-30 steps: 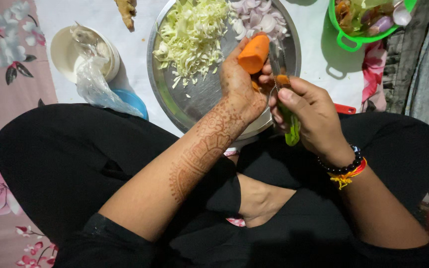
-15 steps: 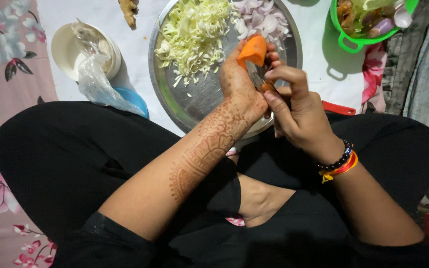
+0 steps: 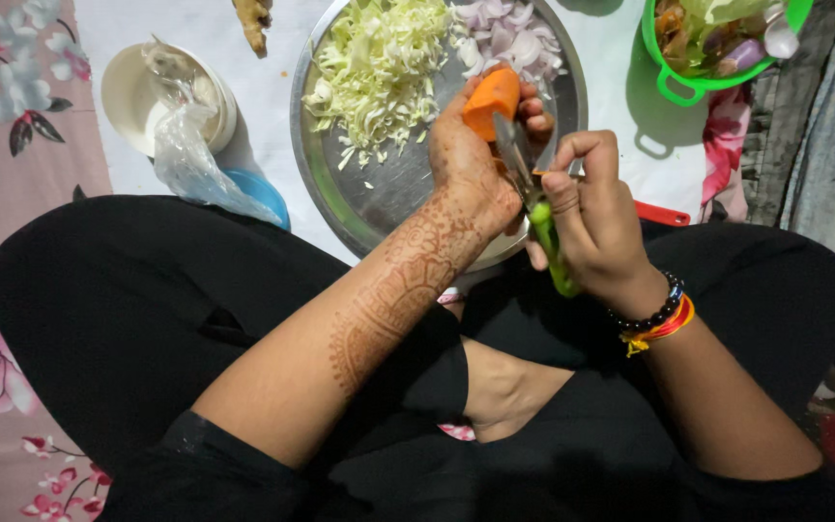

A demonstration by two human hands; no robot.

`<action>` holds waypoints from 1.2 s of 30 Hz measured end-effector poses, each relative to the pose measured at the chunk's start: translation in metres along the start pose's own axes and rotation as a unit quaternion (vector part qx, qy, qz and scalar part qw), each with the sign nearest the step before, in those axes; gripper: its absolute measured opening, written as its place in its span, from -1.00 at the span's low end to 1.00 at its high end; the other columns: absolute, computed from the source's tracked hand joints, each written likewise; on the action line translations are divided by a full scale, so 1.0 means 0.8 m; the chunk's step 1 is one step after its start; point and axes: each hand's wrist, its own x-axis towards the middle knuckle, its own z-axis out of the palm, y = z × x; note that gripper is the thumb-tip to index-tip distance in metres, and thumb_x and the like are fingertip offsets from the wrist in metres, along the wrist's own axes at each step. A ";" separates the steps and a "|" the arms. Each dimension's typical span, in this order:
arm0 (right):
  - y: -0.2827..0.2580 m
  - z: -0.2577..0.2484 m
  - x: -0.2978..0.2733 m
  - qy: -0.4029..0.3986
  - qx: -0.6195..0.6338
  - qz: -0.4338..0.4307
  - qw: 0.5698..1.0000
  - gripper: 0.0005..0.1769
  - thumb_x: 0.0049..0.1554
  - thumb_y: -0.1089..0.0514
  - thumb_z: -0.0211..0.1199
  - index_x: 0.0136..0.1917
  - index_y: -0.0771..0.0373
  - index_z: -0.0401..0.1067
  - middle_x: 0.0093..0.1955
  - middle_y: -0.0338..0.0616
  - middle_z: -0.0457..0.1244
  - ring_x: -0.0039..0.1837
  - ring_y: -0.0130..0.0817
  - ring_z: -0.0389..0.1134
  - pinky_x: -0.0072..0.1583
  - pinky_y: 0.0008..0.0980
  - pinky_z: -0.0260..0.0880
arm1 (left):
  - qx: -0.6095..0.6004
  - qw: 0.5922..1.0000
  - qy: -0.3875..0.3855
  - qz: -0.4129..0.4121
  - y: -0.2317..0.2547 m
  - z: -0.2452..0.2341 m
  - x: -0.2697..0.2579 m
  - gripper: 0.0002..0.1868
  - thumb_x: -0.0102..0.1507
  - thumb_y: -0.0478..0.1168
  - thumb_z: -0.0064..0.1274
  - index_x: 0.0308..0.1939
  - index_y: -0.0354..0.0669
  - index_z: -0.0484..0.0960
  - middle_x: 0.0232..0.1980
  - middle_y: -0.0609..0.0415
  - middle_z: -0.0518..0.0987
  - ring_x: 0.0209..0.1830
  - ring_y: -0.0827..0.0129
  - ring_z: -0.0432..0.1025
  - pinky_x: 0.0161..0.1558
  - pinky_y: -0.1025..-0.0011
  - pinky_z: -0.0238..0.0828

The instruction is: The person peels and chops a carrot using a knife, placing the pieces onto a metal plate that already contains chopped cabbage and onions.

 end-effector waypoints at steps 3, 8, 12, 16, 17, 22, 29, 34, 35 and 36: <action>0.002 0.000 0.003 -0.002 0.142 0.010 0.990 -0.84 0.49 0.06 -0.15 0.22 0.12 -0.04 -0.29 -0.08 0.23 -0.44 -0.50 0.23 -0.46 -0.57 0.17 | 0.049 0.999 -0.001 -0.018 -0.003 -0.004 0.001 -0.54 0.44 0.02 -0.26 -0.12 -0.40 0.44 -0.30 -0.08 0.49 -0.37 0.27 0.43 -0.32 0.42 0.53; -0.013 -0.001 0.006 0.033 0.166 0.018 0.985 -0.79 0.45 0.02 -0.14 0.25 0.12 -0.02 0.15 -0.09 0.22 -0.36 -0.43 0.30 -0.48 -0.56 0.18 | 0.069 0.997 -0.006 -0.018 -0.013 -0.008 0.000 -0.57 0.44 -0.02 -0.31 -0.02 -0.38 0.44 -0.27 -0.13 0.51 -0.29 0.20 0.47 -0.22 0.30 0.56; -0.020 -0.006 0.005 0.011 0.195 0.037 0.980 -0.67 0.48 -0.02 -0.14 0.33 0.24 0.13 0.13 -0.05 0.26 -0.31 -0.43 0.29 -0.45 -0.57 0.15 | 0.061 0.998 -0.016 0.006 -0.012 -0.012 0.002 -0.64 0.46 -0.06 -0.40 0.06 -0.25 0.39 -0.22 -0.13 0.51 -0.18 0.12 0.51 -0.12 0.22 0.60; -0.018 -0.013 0.000 0.026 0.209 0.064 0.976 -0.57 0.45 -0.07 -0.09 0.35 0.33 0.20 0.06 -0.06 0.28 -0.37 -0.46 0.28 -0.46 -0.56 0.14 | 0.083 0.995 -0.059 0.010 -0.010 -0.013 0.004 -0.61 0.49 -0.08 -0.42 0.10 -0.35 0.38 -0.18 -0.17 0.51 -0.16 0.10 0.51 -0.12 0.24 0.61; -0.017 -0.018 -0.002 -0.014 0.286 0.032 0.958 -0.47 0.40 -0.17 -0.06 0.35 0.33 0.24 -0.05 -0.06 0.33 -0.40 -0.52 0.27 -0.44 -0.60 0.14 | 0.085 0.993 -0.080 0.003 -0.008 -0.012 0.004 -0.61 0.49 -0.10 -0.43 0.13 -0.35 0.39 -0.16 -0.18 0.52 -0.16 0.13 0.51 -0.13 0.25 0.60; -0.017 -0.030 -0.005 0.018 0.223 -0.009 0.975 -0.48 0.33 -0.06 0.27 0.36 0.37 0.37 -0.25 -0.15 0.30 -0.35 -0.60 0.19 -0.32 -0.68 0.16 | 0.106 0.990 -0.088 0.000 -0.011 -0.014 0.002 -0.57 0.45 -0.10 -0.48 0.15 -0.31 0.39 -0.18 -0.15 0.56 -0.23 0.20 0.51 -0.18 0.27 0.59; -0.044 -0.048 0.022 0.092 -0.266 -0.247 0.927 -0.36 -0.09 0.35 0.50 0.25 0.39 0.37 0.22 0.24 0.26 0.23 0.02 0.34 0.26 -0.23 0.38 | 0.231 0.965 -0.117 -0.029 -0.028 -0.023 -0.002 -0.67 0.48 -0.13 -0.27 0.13 -0.29 0.47 -0.19 -0.01 0.57 -0.30 0.33 0.47 -0.27 0.42 0.49; -0.022 -0.075 0.013 0.035 -0.232 -0.215 0.948 -0.40 -0.02 0.33 0.51 0.29 0.30 0.42 0.34 0.04 0.35 0.30 -0.14 0.45 0.30 -0.31 0.45 | 0.372 0.919 -0.109 -0.073 -0.028 -0.020 -0.008 -0.67 0.41 -0.10 -0.21 0.01 -0.27 0.53 -0.30 0.06 0.56 -0.53 0.45 0.40 -0.63 0.54 0.23; -0.019 -0.084 0.006 0.107 -0.157 -0.121 0.974 -0.47 0.03 0.30 0.49 0.26 0.35 0.44 0.27 0.03 0.35 0.12 -0.22 0.40 0.13 -0.35 0.40 | 0.327 0.928 -0.086 -0.158 -0.028 -0.020 0.002 -0.55 0.39 0.05 -0.27 -0.05 -0.25 0.53 -0.29 0.01 0.59 -0.58 0.46 0.39 -0.69 0.61 0.15; -0.016 -0.096 0.004 0.178 -0.080 -0.028 0.980 -0.53 0.07 0.28 0.47 0.24 0.39 0.46 0.21 0.03 0.35 -0.06 -0.30 0.34 -0.05 -0.38 0.35 | 0.282 0.926 -0.066 -0.241 -0.030 -0.019 0.020 -0.43 0.37 0.20 -0.33 -0.10 -0.24 0.54 -0.29 -0.04 0.62 -0.63 0.47 0.37 -0.74 0.68 0.07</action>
